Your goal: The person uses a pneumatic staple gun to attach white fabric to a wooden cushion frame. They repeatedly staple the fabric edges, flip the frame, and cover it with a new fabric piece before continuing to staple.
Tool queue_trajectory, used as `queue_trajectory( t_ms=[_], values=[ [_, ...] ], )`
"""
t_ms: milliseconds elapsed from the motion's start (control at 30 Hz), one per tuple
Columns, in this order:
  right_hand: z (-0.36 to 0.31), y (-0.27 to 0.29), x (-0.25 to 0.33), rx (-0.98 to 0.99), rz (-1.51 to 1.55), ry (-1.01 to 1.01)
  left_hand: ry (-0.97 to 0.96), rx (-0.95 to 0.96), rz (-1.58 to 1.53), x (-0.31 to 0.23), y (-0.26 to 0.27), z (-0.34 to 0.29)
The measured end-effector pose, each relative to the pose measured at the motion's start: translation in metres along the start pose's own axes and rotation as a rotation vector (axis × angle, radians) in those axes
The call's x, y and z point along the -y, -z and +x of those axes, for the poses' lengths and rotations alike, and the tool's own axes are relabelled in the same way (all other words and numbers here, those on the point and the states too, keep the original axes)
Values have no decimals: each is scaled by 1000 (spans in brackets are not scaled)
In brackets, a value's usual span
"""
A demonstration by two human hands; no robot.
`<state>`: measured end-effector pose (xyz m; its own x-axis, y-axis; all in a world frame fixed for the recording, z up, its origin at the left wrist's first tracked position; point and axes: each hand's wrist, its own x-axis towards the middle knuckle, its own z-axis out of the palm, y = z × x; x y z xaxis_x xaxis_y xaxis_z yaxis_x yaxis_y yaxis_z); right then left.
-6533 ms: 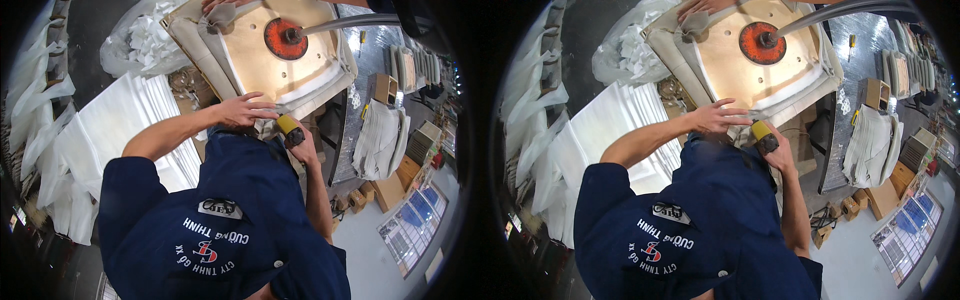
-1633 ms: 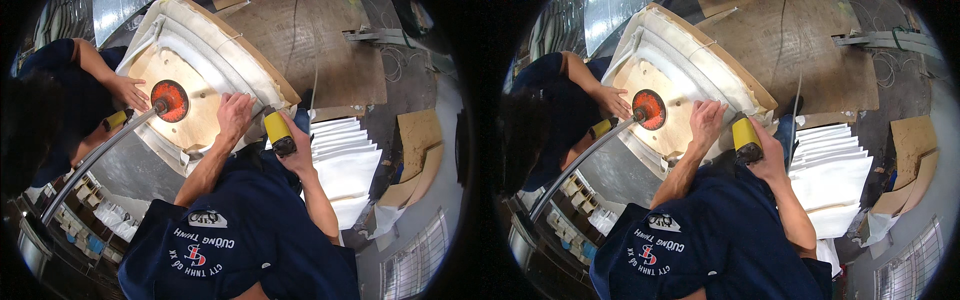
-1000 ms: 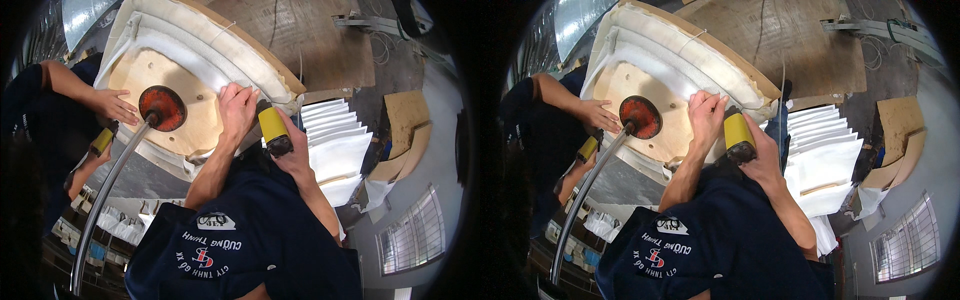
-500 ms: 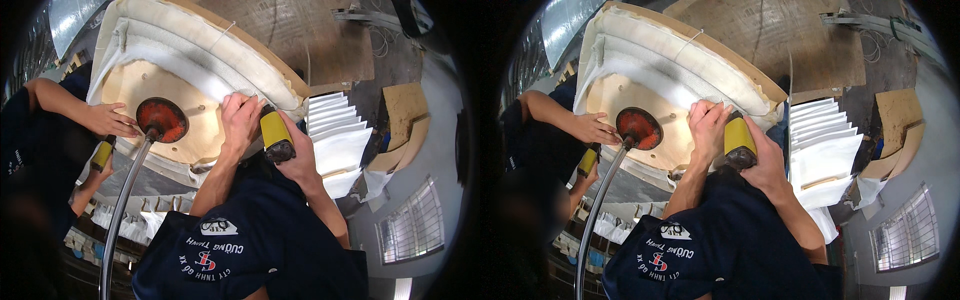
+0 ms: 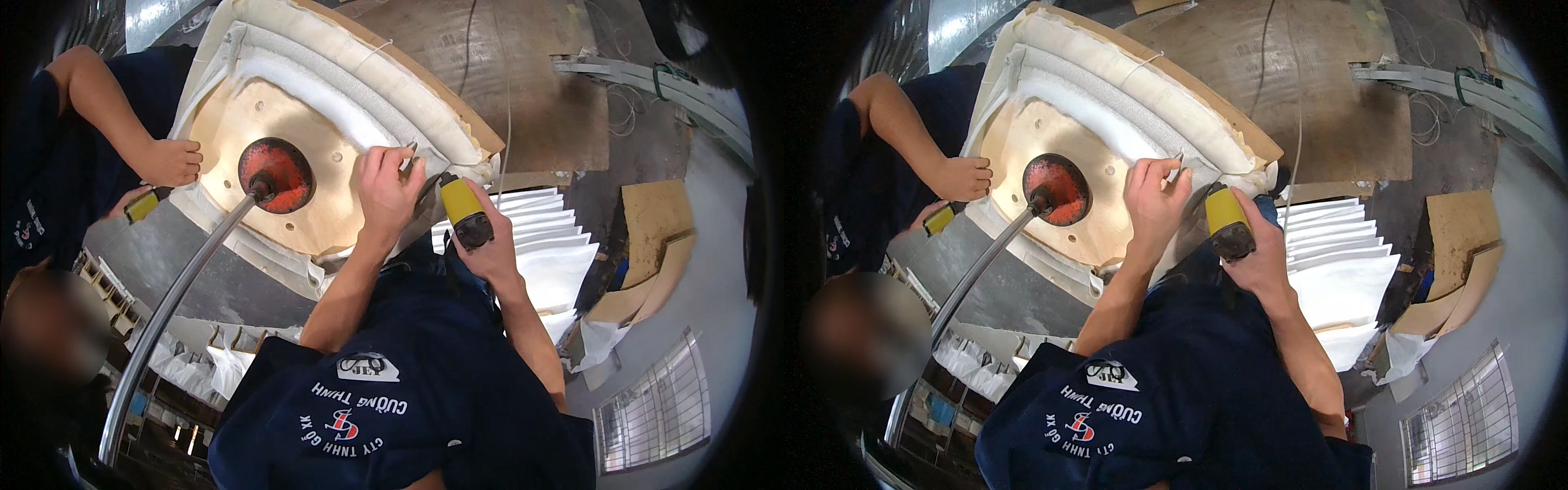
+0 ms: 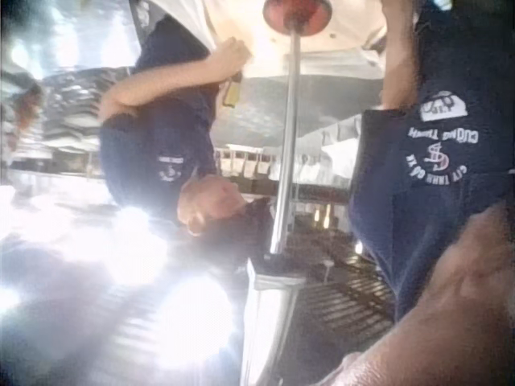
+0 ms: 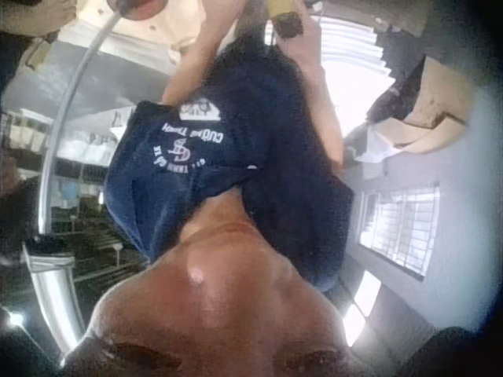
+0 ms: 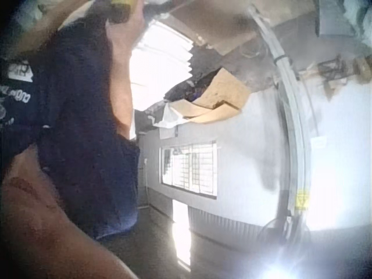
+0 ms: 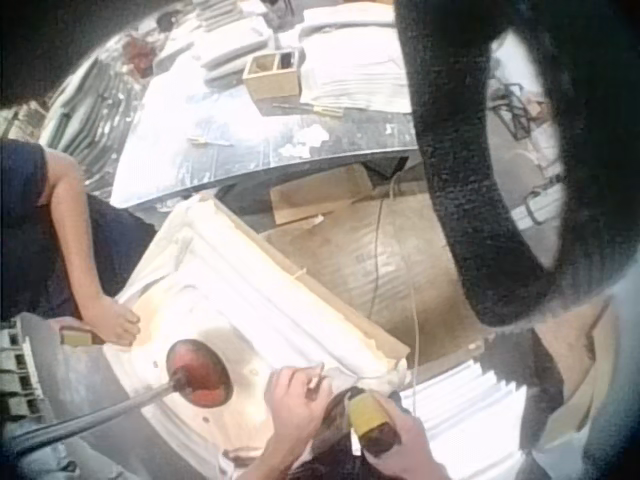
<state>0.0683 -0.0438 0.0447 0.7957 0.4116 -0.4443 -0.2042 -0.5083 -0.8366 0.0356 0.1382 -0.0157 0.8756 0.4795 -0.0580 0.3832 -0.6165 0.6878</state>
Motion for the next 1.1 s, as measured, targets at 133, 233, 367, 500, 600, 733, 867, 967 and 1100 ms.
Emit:
queue_trajectory(
  t_ms=[133, 233, 367, 500, 600, 733, 867, 967, 1100],
  values=[
    [6, -3, -9, -29, -27, 39, -55, 35, 141, -2, -1, 8],
    [11, 1, -4, -41, 50, 68, -168, 28, 132, -1, -1, 21],
    [14, -1, 1, 8, 104, 34, -372, 27, 175, 15, -10, 46],
    [23, -8, 15, 50, 91, -10, -451, 86, 174, 24, -8, 55],
    [29, -9, 20, 53, 69, 2, -482, 104, 165, 29, -7, 60],
    [36, -12, 22, 21, 37, 33, -526, 119, 176, 35, -7, 64],
    [43, -14, 37, 109, -32, -138, -605, 172, 207, 38, -8, 72],
    [56, -14, 43, 161, -113, -200, -701, 184, 234, 44, -11, 82],
    [41, -20, 39, 99, -50, -150, -763, 206, 231, 37, -5, 90]
  ],
)
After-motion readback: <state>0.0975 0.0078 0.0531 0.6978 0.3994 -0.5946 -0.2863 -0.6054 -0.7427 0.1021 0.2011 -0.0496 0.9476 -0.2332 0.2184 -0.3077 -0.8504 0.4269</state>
